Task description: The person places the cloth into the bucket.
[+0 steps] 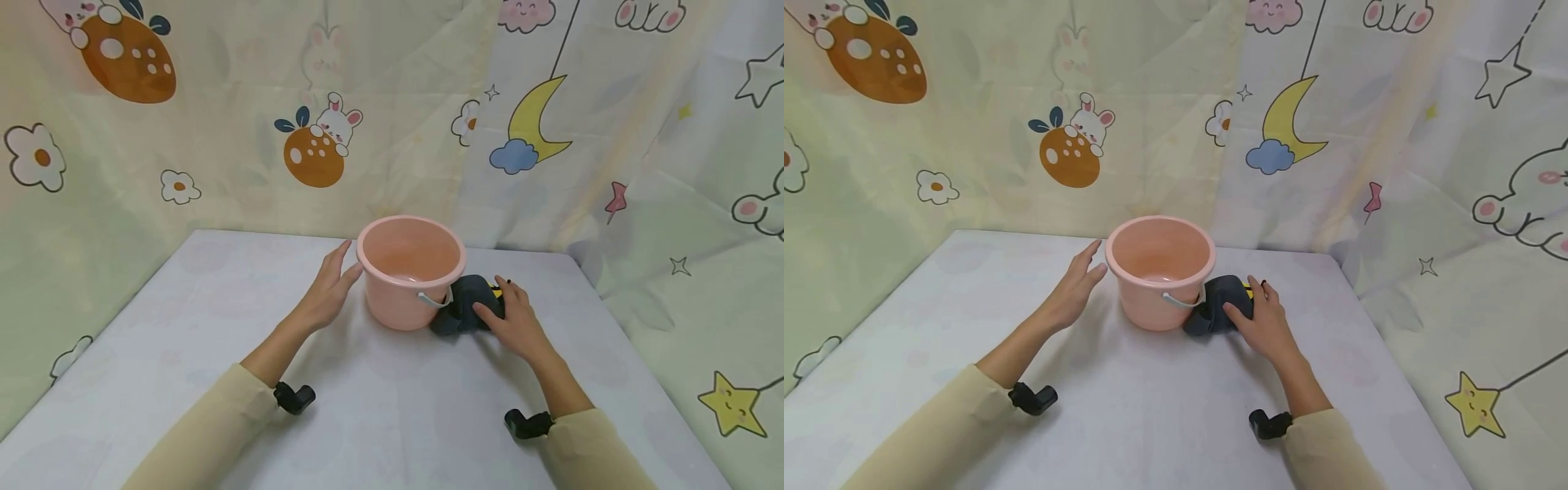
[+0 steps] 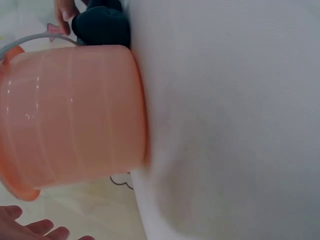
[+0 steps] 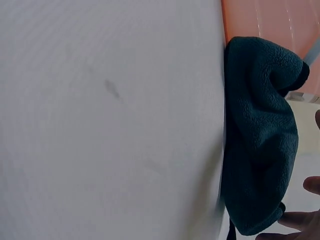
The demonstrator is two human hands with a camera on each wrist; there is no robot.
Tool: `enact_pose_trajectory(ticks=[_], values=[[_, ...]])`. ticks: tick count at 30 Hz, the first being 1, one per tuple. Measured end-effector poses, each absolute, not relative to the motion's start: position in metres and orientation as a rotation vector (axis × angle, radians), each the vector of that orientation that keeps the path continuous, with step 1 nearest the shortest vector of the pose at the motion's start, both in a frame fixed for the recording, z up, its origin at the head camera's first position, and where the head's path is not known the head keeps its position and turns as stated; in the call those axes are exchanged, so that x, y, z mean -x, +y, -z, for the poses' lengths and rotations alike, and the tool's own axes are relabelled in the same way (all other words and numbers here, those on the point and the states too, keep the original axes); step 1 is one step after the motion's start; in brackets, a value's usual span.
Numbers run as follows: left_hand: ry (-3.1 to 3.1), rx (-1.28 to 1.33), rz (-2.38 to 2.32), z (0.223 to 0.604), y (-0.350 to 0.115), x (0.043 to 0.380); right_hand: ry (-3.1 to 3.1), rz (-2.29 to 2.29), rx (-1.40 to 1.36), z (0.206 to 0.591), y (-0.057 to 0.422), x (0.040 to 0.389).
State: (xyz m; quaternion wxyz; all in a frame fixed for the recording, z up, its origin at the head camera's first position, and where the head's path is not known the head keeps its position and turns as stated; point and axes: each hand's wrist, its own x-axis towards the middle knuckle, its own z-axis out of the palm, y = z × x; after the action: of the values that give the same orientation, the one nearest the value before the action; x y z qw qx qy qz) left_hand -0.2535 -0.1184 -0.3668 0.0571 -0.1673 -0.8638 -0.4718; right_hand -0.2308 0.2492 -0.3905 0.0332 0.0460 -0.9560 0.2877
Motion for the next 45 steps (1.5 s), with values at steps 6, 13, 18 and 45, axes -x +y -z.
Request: enact_pose_trajectory(ticks=[6,13,18,45], values=[[-2.628,0.454,1.496,0.362,-0.106,0.258,-2.951,-0.933,-0.166,0.393,0.243,0.233],[-2.586,0.418,1.549,0.363,-0.099,0.262,-2.955,-0.915,-0.228,0.395,0.234,0.237],[-2.559,0.408,1.581,0.365,-0.096,0.263,-2.978,-0.892,-0.239,0.398,0.226,0.24],[-2.419,0.487,1.649,0.374,-0.089,0.266,-3.144,-0.682,-0.268,0.405,0.217,0.245]])
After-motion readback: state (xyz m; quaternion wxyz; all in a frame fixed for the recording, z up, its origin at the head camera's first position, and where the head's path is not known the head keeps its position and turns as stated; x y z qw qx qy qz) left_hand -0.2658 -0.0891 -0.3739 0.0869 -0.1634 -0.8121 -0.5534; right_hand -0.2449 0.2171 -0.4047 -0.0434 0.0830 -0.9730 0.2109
